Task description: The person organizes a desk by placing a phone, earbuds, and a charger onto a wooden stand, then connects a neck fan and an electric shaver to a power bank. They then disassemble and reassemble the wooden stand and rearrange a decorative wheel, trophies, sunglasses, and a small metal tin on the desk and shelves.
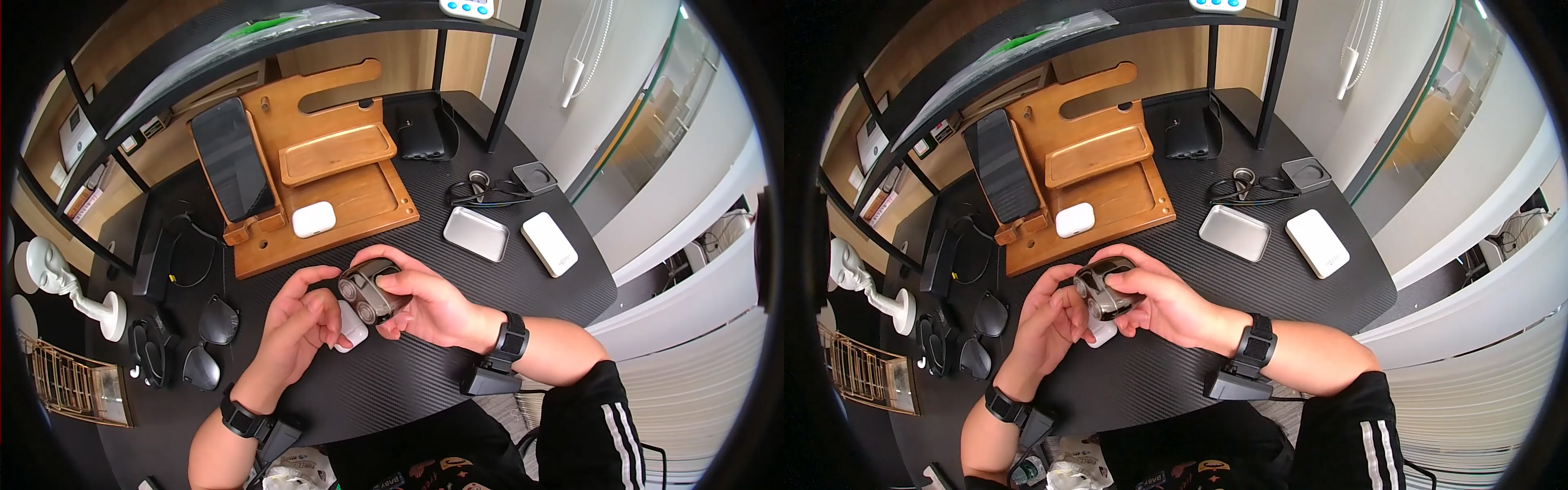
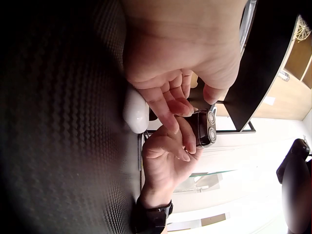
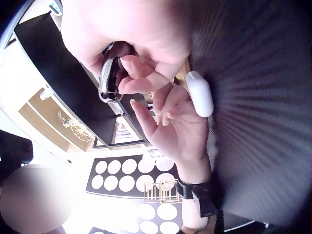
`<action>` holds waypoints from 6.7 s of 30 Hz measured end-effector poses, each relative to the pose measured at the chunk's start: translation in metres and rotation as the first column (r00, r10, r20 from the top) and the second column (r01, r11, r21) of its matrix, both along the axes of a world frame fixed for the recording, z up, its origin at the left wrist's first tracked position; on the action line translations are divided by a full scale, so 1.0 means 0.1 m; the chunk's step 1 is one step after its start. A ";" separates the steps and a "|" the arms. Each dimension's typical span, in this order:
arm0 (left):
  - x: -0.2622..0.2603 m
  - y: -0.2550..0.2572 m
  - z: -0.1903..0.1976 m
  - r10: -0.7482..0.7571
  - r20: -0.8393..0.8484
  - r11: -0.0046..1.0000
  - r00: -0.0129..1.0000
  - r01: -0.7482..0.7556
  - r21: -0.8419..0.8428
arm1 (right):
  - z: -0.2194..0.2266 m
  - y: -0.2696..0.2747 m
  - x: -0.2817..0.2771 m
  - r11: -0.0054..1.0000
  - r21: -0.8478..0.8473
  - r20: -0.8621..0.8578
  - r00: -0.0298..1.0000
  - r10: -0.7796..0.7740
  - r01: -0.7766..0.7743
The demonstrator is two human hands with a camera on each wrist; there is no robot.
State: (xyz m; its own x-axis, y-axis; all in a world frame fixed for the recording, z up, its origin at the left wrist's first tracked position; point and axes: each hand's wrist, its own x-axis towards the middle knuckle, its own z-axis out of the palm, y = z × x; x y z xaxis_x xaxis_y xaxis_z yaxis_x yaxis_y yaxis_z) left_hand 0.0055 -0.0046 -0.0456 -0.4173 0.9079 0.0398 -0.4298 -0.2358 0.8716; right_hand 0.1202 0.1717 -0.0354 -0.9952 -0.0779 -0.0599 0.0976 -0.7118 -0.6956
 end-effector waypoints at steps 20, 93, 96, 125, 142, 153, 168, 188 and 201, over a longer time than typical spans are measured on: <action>-0.11 -0.04 0.01 0.349 0.298 0.936 0.888 -0.344 -0.071 | -0.02 0.12 -0.12 0.971 0.195 0.185 0.967 -0.174 0.138; -0.09 0.01 -0.07 0.309 0.110 0.950 0.945 -0.300 -0.085 | -0.06 0.28 -0.10 0.258 0.959 -0.089 0.989 -0.114 0.116; -0.10 0.02 -0.08 0.305 0.108 0.952 0.946 -0.298 -0.075 | -0.12 0.32 -0.11 0.240 0.951 -0.162 0.974 -0.158 0.197; 0.19 -0.18 0.33 -0.256 -0.952 0.911 0.165 -0.287 -0.295 | 0.03 0.01 -0.01 0.435 0.836 -0.290 0.942 -0.167 0.335; 0.23 -0.14 0.33 0.002 -0.899 0.929 0.437 -0.334 -0.160 | 0.06 -0.14 0.05 0.598 0.797 -0.103 0.995 0.000 0.083; 0.26 -0.13 0.34 -0.034 -0.857 0.925 0.515 -0.309 -0.222 | 0.14 -0.17 0.08 0.757 0.651 -0.164 0.985 0.058 0.063; 0.25 -0.34 0.77 0.077 -0.615 0.965 0.784 -0.215 -0.153 | 0.11 0.01 0.01 0.743 0.534 -0.399 0.895 -0.200 0.404; -0.13 -3.08 0.06 0.871 0.323 0.451 0.370 -0.863 -0.227 | 0.55 -1.09 -0.60 0.348 0.826 -0.555 0.747 0.366 0.443; -0.09 -2.98 -0.16 0.804 0.296 0.585 0.516 -0.777 -0.234 | 0.13 -3.13 -1.93 0.126 0.855 -0.506 0.755 0.417 0.503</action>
State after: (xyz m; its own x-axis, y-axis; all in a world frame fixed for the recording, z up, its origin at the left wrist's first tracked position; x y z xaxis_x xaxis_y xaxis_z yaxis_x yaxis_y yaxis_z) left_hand -0.0035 -0.3022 -0.0612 -0.9348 0.1910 -0.2994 -0.3537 -0.5782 0.7353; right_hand -0.0724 -0.1417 -0.0223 -0.8161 -0.3706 0.4434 -0.5764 0.5774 -0.5783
